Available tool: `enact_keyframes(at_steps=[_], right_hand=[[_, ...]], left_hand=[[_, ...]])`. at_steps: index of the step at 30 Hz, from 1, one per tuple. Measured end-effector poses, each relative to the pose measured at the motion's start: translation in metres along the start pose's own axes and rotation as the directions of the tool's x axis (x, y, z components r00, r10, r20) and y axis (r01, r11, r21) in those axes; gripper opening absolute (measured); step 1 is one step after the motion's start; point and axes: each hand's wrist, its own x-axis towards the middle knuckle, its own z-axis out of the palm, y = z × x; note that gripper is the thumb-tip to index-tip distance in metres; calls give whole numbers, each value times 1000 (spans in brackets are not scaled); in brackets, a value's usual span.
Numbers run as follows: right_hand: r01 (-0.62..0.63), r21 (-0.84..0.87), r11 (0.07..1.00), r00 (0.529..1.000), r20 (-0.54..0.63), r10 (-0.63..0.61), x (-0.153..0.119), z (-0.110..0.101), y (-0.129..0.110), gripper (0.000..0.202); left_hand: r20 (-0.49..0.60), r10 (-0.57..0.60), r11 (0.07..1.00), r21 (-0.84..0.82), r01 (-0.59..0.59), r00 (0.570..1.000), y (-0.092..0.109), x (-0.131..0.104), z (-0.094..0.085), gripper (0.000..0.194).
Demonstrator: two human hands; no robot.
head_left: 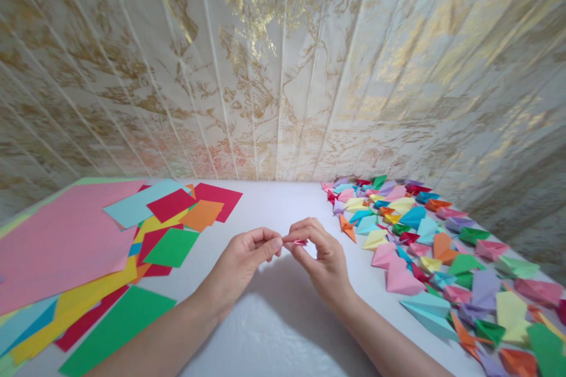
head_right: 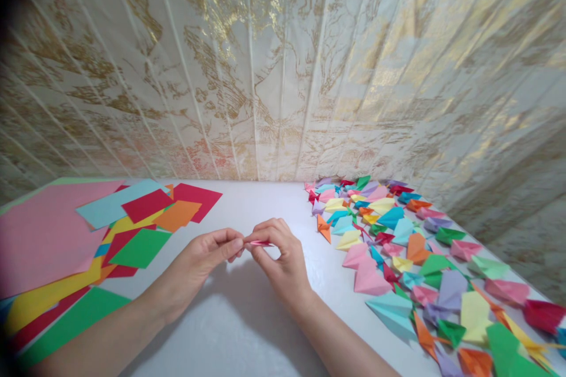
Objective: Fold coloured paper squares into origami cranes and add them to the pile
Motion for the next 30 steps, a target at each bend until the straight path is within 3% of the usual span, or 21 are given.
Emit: enact_keyframes(at_steps=[4, 7, 11, 14, 19, 26, 28, 30], right_hand=[[-93, 99, 991, 996, -6, 94, -1, 4, 1, 10], [-188, 171, 967, 982, -4, 191, -3, 8, 3, 12], [-319, 268, 909, 943, -2, 331, -5, 12, 6, 15], [-361, 300, 883, 928, 19, 372, -7, 15, 6, 16], [-406, 351, 844, 909, 57, 414, -8, 17, 4, 20], [-396, 350, 849, 913, 54, 404, -7, 18, -2, 22], [-433, 427, 794, 890, 59, 453, -6, 19, -3, 27], [-477, 519, 710, 854, 80, 515, -6, 20, -5, 32]], left_hand=[[-21, 76, 997, 35, -75, 997, -4, 2, 0, 28], [-31, 166, 971, 181, -158, 986, -4, 1, 0, 21], [-55, 400, 780, 544, -308, 915, -5, -2, 0, 10], [-42, 487, 667, 662, -341, 872, -7, -3, 1, 8], [-36, 513, 641, 681, -355, 858, -6, -4, 1, 15], [-54, 520, 675, 637, -372, 852, -6, -7, 6, 16], [-43, 489, 694, 625, -359, 871, -9, -10, 11, 13], [-54, 394, 753, 592, -289, 917, -12, -12, 14, 5]])
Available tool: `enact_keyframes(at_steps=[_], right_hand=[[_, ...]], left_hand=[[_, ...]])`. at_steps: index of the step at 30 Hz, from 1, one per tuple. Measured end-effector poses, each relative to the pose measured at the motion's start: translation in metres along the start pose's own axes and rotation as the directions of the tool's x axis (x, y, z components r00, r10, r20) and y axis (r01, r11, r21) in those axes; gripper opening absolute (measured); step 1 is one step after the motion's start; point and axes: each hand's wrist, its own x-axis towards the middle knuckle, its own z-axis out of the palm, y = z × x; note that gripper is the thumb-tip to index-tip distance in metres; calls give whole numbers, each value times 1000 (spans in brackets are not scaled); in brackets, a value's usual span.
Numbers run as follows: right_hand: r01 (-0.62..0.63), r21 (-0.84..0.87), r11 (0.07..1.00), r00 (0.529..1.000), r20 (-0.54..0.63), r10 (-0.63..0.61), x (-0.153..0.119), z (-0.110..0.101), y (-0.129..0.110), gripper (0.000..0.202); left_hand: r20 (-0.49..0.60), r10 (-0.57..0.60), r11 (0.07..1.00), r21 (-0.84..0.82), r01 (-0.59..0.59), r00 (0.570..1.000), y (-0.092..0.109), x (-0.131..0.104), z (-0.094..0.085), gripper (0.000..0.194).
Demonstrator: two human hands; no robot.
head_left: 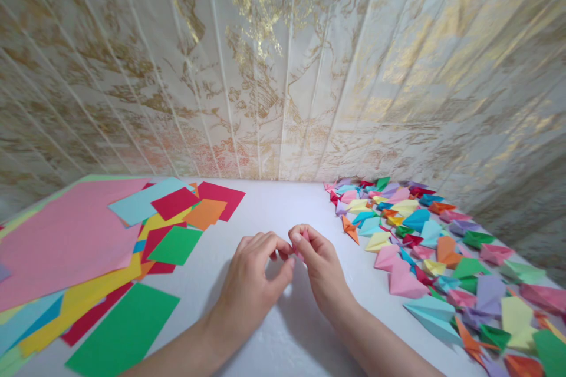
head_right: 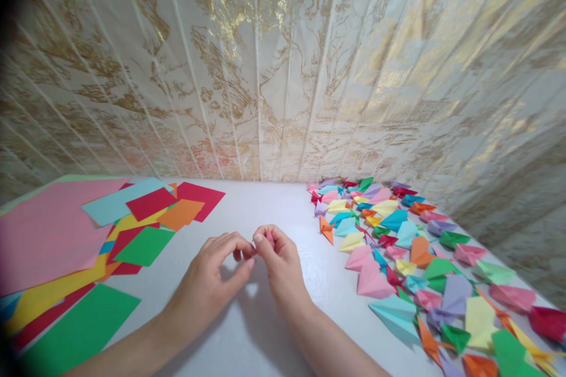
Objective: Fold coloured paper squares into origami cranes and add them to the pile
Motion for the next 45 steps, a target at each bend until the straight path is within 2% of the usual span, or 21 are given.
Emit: enact_keyframes(at_steps=[3, 5, 7, 11, 14, 17, 20, 27, 30, 33, 36, 41, 45], right_hand=[[-96, 128, 987, 995, 6, 96, 0, 3, 1, 34], [-130, 170, 977, 991, 3, 131, 1, 4, 3, 35], [-138, 191, 972, 990, -7, 142, 1, 4, 5, 35], [-131, 192, 973, 991, -3, 135, 1, 4, 6, 32], [-119, 108, 987, 993, 2, 119, 2, 1, 7, 29], [-77, 28, 997, 997, -4, 77, 6, -4, 10, 35], [-10, 29, 1000, 1000, 1, 10, 11, -8, 15, 38], [167, -58, 984, 986, -6, -168, 10, -9, 22, 23], [221, -160, 962, 974, 93, -208, 8, -11, 17, 14], [312, -265, 913, 938, 242, -250, 7, -11, 9, 17], [368, -333, 868, 912, 310, -268, 6, -8, 1, 18], [291, -347, 891, 943, 262, -206, 8, -2, -5, 14], [163, -223, 961, 974, 189, -122, 16, -3, 5, 23]], left_hand=[[93, -155, 975, -144, 167, 984, -4, -2, 5, 13], [139, -192, 940, -259, 222, 972, -8, 0, 6, 18], [147, -203, 911, -333, 242, 968, -12, 4, 6, 20], [153, -191, 898, -372, 236, 970, -16, 8, 4, 19], [144, -196, 887, -396, 239, 970, -16, 9, 3, 19], [119, -218, 870, -427, 248, 969, -18, 11, 1, 20], [98, -247, 829, -495, 262, 964, -22, 14, 1, 20], [148, -288, 737, -596, 318, 946, -21, 17, 3, 31], [141, -315, 715, -615, 333, 938, -21, 18, 4, 33], [145, -335, 697, -627, 349, 931, -22, 21, -1, 32], [155, -348, 686, -630, 364, 925, -22, 21, -10, 30], [157, -340, 685, -634, 359, 927, -19, 15, -18, 33], [138, -311, 699, -638, 324, 941, -20, 13, -15, 39]])
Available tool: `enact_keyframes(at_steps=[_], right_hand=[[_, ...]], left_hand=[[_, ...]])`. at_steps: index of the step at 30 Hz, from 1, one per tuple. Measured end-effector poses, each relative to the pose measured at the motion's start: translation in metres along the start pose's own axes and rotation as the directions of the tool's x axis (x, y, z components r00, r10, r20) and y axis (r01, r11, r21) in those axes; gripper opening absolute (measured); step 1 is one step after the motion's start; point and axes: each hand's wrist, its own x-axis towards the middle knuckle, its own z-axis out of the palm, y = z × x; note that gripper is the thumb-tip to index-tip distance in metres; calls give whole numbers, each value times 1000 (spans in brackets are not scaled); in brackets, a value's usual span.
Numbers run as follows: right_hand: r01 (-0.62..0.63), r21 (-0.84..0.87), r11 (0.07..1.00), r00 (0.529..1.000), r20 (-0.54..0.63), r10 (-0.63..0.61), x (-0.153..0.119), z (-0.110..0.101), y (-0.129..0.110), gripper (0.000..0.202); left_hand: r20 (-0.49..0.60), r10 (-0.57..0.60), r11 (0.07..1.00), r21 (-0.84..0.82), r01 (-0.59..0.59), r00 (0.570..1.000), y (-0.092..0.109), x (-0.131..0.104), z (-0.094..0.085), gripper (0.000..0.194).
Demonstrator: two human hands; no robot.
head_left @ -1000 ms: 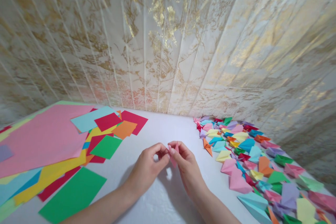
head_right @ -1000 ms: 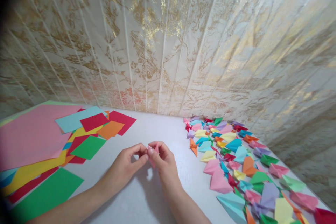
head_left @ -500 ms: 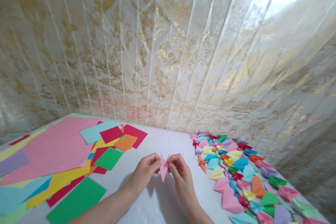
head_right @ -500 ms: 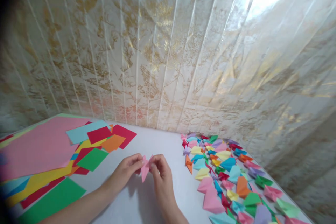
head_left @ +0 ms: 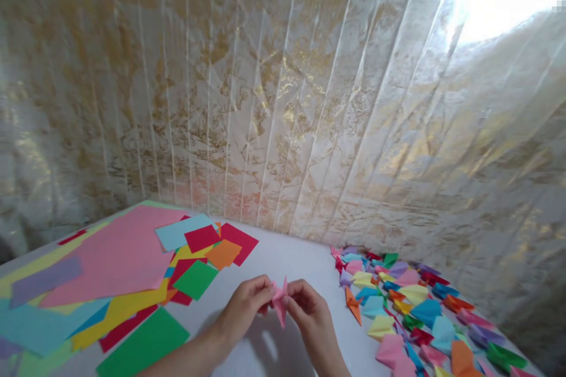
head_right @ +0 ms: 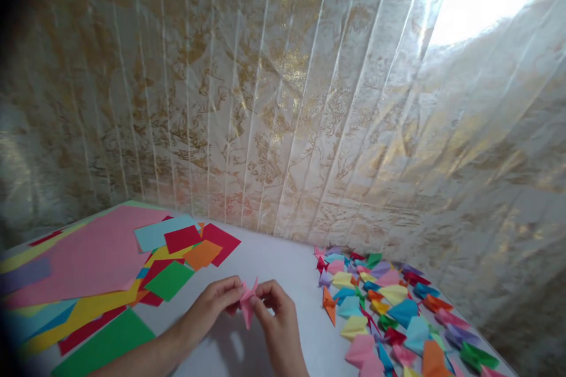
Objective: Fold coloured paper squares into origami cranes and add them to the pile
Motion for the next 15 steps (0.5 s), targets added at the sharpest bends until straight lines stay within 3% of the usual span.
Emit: enact_keyframes(at_steps=[5, 10, 15], right_hand=[[-51, 86, 995, 996, -70, 57, 6, 0, 16, 30], [-69, 183, 981, 981, -164, 100, 4, 6, 27, 36], [-114, 214, 970, 969, -193, 157, 3, 9, 31, 41]], left_hand=[[-5, 49, 999, 11, -49, 999, -12, -2, 2, 44], [-43, 101, 994, 52, -98, 994, -31, -3, 2, 36], [-94, 70, 995, 74, -63, 993, -30, -1, -1, 28]])
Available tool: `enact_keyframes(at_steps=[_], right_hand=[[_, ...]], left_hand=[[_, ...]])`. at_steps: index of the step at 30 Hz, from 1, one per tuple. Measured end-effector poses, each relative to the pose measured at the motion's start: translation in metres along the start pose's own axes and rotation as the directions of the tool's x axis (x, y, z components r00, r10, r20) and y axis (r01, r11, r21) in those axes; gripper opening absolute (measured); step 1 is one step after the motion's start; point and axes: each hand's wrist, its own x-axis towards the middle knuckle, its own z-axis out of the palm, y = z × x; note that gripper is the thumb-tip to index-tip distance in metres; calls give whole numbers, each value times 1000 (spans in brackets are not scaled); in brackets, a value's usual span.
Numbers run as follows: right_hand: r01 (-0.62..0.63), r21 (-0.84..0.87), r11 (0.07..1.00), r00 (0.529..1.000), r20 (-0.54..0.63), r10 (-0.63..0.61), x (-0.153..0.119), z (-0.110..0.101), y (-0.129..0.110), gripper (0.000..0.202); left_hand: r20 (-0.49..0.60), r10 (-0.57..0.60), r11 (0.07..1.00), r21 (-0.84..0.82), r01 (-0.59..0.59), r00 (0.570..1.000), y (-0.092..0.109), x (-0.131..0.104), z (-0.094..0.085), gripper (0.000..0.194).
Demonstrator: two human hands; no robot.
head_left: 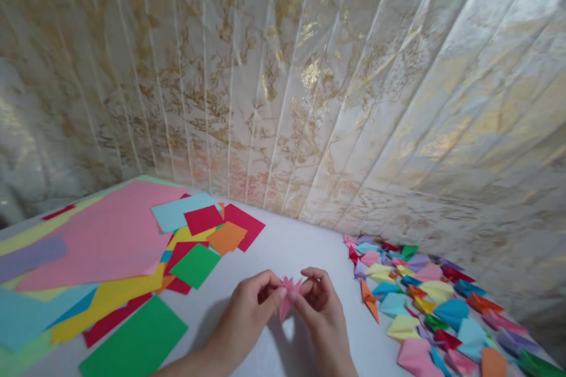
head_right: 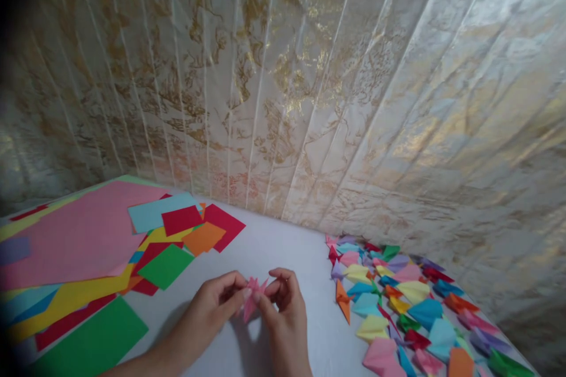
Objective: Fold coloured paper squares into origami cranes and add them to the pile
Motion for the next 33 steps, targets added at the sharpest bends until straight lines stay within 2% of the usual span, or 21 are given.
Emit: enact_keyframes(at_steps=[4, 6, 11, 14, 17, 21, 26, 29, 33], right_hand=[[-35, -58, 998, 999, 40, 37, -3, 0, -5, 28], [-32, -95, 995, 999, 40, 36, -6, 1, -10, 28], [-47, -38, 998, 998, 28, 48, -14, 8, -14, 27], [-49, 5, 999, 997, 62, 49, -17, 11, -13, 26], [-27, -3, 1000, 999, 46, 27, -18, 10, -13, 26], [-14, -1, 1000, 1000, 4, 14, -16, 7, -11, 28], [-80, 24, 996, 997, 11, 80, -12, 4, -10, 34], [-111, -11, 994, 990, 87, 112, -11, 4, -10, 33], [-65, -95, 993, 989, 125, 77, -11, 4, -13, 23]], left_hand=[[-6, -48, 999, -11, 48, 999, 3, 0, -1, 26], [-8, -53, 997, -52, 52, 999, 4, -1, -1, 25], [-50, -1, 989, -150, -6, 999, 4, -6, 3, 22], [-58, 41, 989, -137, -49, 997, 4, -9, 4, 22], [-69, 61, 992, -110, -68, 996, 2, -11, 5, 21], [-83, 33, 993, -111, -42, 996, 0, -11, 5, 21], [-64, -22, 986, -164, 12, 998, 0, -8, 3, 29], [-49, -6, 995, -100, 1, 999, 1, -8, 2, 30], [-36, 53, 994, 96, -50, 998, 6, -12, 3, 24]])
